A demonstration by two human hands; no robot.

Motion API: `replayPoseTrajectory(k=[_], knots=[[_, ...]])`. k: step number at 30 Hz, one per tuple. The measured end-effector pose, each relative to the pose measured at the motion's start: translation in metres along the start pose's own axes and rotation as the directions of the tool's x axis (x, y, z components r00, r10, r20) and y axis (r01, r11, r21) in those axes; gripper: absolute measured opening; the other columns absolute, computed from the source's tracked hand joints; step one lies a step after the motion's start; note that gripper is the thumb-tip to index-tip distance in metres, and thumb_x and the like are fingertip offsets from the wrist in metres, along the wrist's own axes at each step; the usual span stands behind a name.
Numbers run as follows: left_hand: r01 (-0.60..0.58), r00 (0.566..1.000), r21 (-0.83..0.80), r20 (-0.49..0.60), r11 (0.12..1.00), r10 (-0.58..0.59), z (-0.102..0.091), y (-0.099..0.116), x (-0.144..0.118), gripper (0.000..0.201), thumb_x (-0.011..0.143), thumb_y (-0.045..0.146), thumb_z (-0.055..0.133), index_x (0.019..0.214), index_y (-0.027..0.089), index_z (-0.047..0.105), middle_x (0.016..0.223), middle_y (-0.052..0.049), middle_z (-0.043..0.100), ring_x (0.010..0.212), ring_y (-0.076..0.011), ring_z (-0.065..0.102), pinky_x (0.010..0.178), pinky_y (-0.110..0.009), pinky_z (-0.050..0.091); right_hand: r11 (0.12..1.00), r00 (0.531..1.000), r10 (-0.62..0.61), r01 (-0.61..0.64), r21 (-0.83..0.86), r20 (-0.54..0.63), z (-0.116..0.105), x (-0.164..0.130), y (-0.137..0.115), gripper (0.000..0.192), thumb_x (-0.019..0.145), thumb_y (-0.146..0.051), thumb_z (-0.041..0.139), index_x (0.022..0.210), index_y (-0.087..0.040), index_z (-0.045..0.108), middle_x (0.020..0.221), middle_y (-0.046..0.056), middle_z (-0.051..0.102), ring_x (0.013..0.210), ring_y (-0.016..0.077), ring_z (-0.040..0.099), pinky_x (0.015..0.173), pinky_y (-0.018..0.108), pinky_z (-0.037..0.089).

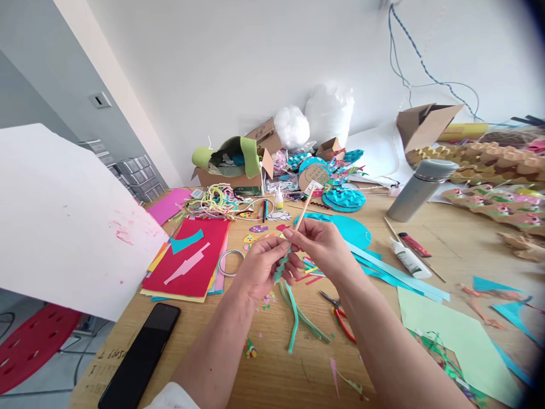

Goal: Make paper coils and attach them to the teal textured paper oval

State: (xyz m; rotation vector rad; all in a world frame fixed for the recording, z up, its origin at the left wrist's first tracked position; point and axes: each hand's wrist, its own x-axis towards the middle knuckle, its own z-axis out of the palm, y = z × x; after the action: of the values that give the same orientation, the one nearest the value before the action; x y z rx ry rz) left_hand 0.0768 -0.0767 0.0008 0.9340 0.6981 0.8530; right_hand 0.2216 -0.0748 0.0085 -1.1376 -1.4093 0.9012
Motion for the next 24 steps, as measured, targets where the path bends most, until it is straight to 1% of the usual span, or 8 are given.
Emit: replayPoseTrajectory(k=[3,5,7,10,13,18,21,24], knots=[[0.048,0.995,-0.04,0.09,0.998,-0.044,-0.004,0.001,0.0,0.033,0.078,0.042,0.069,0.09,0.011,0.067,0.072,-0.01,0.072,0.057,-0.0192,0.068,0.047,-0.025,0.051,0.98,0.994,0.107,-0.107,0.165,0.011,-0.004,0.003,0.002,0.045,0.066,-0.057,0.077,0.06,-0.018,0.057,0.054,-0.001,0.057,0.05,0.0111,0.049,0.047,0.024,0.036],[0.068,0.99,-0.075,0.128,0.995,-0.058,-0.007,0.003,0.0,0.035,0.081,0.042,0.066,0.096,0.011,0.067,0.077,-0.012,0.074,0.063,-0.0225,0.071,0.051,-0.028,0.054,0.967,0.991,0.118,-0.101,0.234,-0.06,-0.007,0.006,0.004,0.044,0.064,-0.055,0.079,0.059,-0.018,0.057,0.053,-0.002,0.055,0.049,0.0097,0.046,0.048,0.024,0.033],[0.06,0.99,-0.088,0.133,0.994,-0.048,-0.01,0.005,0.0,0.037,0.081,0.041,0.065,0.101,0.011,0.067,0.08,-0.014,0.075,0.067,-0.0241,0.072,0.054,-0.03,0.056,0.958,0.983,0.116,-0.073,0.276,-0.142,-0.011,0.008,0.006,0.043,0.064,-0.053,0.08,0.057,-0.018,0.056,0.051,-0.003,0.052,0.048,0.0085,0.042,0.048,0.024,0.03],[0.007,0.997,-0.037,0.081,0.999,-0.004,-0.013,0.009,0.0,0.039,0.08,0.039,0.069,0.105,0.009,0.067,0.085,-0.014,0.075,0.068,-0.023,0.073,0.056,-0.029,0.056,0.951,0.968,0.119,-0.048,0.305,-0.219,-0.016,0.01,0.008,0.043,0.065,-0.052,0.08,0.055,-0.018,0.054,0.05,-0.003,0.049,0.047,0.0083,0.037,0.048,0.025,0.027],[-0.042,0.999,0.039,0.026,0.998,0.041,-0.014,0.014,-0.002,0.039,0.073,0.033,0.078,0.103,0.01,0.068,0.085,-0.012,0.075,0.068,-0.0196,0.072,0.056,-0.025,0.055,0.952,0.952,0.098,-0.006,0.305,-0.289,-0.019,0.011,0.008,0.046,0.064,-0.052,0.08,0.053,-0.02,0.049,0.048,-0.004,0.045,0.048,0.0087,0.036,0.048,0.026,0.026],[-0.115,0.992,0.084,-0.035,0.99,0.118,-0.01,0.015,-0.003,0.033,0.058,0.026,0.087,0.084,0.011,0.072,0.078,-0.009,0.076,0.066,-0.0188,0.072,0.058,-0.026,0.056,0.967,0.93,0.023,0.073,0.245,-0.368,-0.018,0.01,0.008,0.047,0.071,-0.053,0.075,0.055,-0.021,0.045,0.051,-0.004,0.041,0.048,0.0098,0.034,0.048,0.027,0.024],[-0.168,0.981,0.089,-0.081,0.982,0.176,-0.008,0.011,-0.003,0.027,0.057,0.024,0.087,0.077,0.012,0.073,0.069,-0.006,0.074,0.063,-0.0179,0.071,0.06,-0.027,0.057,0.97,0.922,-0.002,0.095,0.222,-0.387,-0.016,0.007,0.006,0.045,0.074,-0.053,0.073,0.057,-0.022,0.045,0.052,-0.004,0.04,0.049,0.01,0.032,0.048,0.027,0.022],[-0.212,0.969,0.106,-0.109,0.971,0.224,-0.008,0.008,-0.002,0.023,0.057,0.023,0.086,0.073,0.012,0.073,0.063,-0.005,0.072,0.058,-0.0154,0.069,0.058,-0.025,0.056,0.972,0.915,-0.015,0.108,0.209,-0.403,-0.015,0.003,0.002,0.045,0.075,-0.051,0.073,0.058,-0.021,0.044,0.053,-0.005,0.037,0.051,0.0097,0.03,0.048,0.027,0.021]])
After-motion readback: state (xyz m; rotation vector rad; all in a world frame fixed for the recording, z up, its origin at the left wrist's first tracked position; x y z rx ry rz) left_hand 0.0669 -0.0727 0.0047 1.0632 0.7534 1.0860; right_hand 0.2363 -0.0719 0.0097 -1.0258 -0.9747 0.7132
